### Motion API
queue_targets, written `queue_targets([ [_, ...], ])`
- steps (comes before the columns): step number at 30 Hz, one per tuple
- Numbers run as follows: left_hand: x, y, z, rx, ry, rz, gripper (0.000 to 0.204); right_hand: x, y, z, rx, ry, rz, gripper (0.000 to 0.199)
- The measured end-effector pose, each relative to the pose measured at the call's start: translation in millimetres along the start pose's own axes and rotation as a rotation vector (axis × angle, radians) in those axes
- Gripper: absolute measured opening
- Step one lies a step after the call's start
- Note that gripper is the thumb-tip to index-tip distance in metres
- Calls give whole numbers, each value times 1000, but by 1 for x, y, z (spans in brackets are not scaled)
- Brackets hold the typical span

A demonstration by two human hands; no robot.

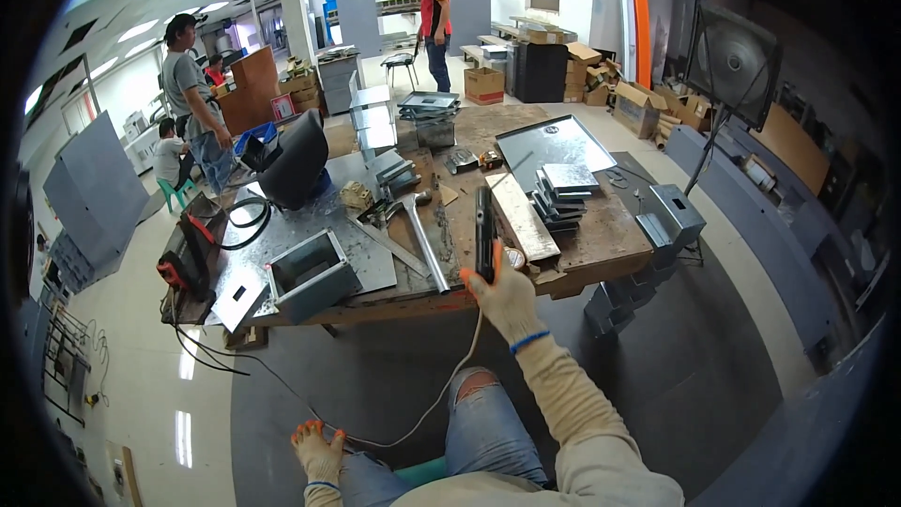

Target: Welding metal components together using a handheld welding tool on a workbench.

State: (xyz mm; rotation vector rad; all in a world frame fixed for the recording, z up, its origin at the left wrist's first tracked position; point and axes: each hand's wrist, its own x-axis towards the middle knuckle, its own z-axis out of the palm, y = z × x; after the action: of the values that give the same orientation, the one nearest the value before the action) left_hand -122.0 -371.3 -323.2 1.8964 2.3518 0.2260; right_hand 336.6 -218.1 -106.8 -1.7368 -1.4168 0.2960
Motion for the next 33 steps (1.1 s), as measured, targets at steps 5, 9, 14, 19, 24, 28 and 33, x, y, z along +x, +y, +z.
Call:
queue_targets([
  [5,4,6,2,-77,-10,-18,52,70,-14,38,-382,-71,-15,66],
  [9,5,15,-11,-49,10,-12,46,108,0,70,-535,-183,36,54],
  [14,4,14,-14,-34,16,-31,41,100,3,81,-637,-205,21,46],
  [19,5,15,-15,-45,-24,-70,39,41,-24,49,-606,-84,12,40],
  [24,-4,52,-36,43,-43,-87,39,-90,3,43,65,197,-502,41],
  [28,-10,56,-39,112,-42,-66,40,-212,56,85,195,-356,-278,38],
  [33,-3,22,-15,73,-98,1,41,-256,75,108,-82,-720,-418,40],
])
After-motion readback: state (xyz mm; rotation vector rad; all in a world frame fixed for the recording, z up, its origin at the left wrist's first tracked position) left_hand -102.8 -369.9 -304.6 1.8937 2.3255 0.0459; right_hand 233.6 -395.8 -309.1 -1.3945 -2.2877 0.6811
